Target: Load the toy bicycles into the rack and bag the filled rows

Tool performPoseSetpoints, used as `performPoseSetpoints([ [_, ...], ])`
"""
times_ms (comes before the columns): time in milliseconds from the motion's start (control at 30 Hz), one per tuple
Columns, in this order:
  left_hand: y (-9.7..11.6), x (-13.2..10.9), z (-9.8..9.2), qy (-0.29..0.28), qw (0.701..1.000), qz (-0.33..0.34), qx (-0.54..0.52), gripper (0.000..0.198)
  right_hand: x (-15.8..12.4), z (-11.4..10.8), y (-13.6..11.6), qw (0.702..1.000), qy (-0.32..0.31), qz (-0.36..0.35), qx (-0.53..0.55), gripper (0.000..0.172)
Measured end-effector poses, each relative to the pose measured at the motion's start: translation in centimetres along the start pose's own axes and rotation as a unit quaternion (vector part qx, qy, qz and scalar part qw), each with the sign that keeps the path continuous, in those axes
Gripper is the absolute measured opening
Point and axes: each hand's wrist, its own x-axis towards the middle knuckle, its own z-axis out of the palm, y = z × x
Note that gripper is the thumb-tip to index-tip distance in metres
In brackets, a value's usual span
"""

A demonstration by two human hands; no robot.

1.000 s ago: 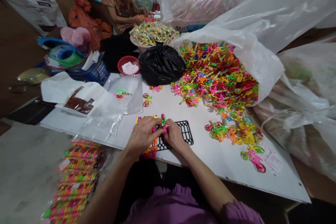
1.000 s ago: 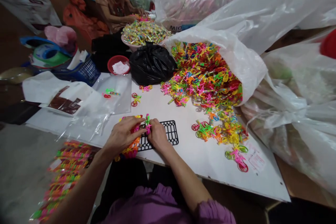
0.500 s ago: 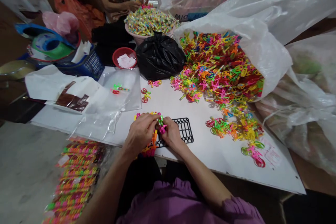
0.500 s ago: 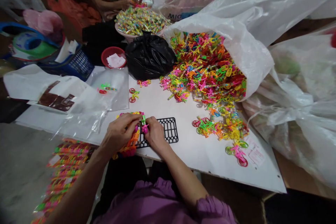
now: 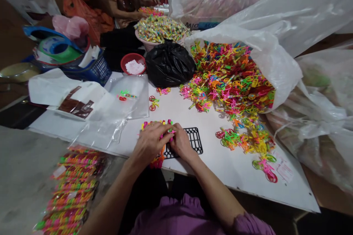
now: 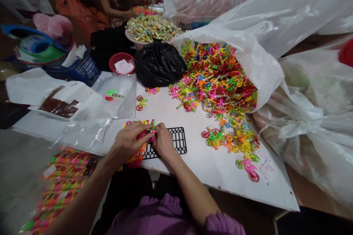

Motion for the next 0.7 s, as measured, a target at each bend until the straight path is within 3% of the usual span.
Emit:
performPoseSetpoints([
  [200,-0.8,0.0,0.2,0.030,0.999,0.026,0.008,0.019,0.7,0.3,-1.8,0.989,-0.050,0.018,-0.141,0.020],
  [300,-1.6,-0.1,0.3,0.054,0.997,0.050,0.005,0.018,1.1,-0.3,-1.5,0.987,-0.072,-0.004,-0.144,0.019],
  [433,-2.2,-0.4,0.6,0.086,0.992,0.089,0.003,0.018,3.1,-4.2,1.4,0.985,-0.114,-0.076,-0.104,0.016],
  [500,-2.2,-0.5,0.7,0.092,0.991,0.100,0.007,0.017,5.0,-6.7,3.0,0.978,-0.063,-0.050,-0.194,0.022],
  [567,-2.3,-0.6,0.7,0.097,0.990,0.101,0.011,0.017,6.8,-8.6,4.1,0.950,-0.010,-0.023,-0.311,0.023],
  [700,-2.2,-0.8,0.5,0.106,0.988,0.111,0.010,0.019,7.2,-9.9,5.5,0.915,-0.018,-0.115,-0.386,0.019],
])
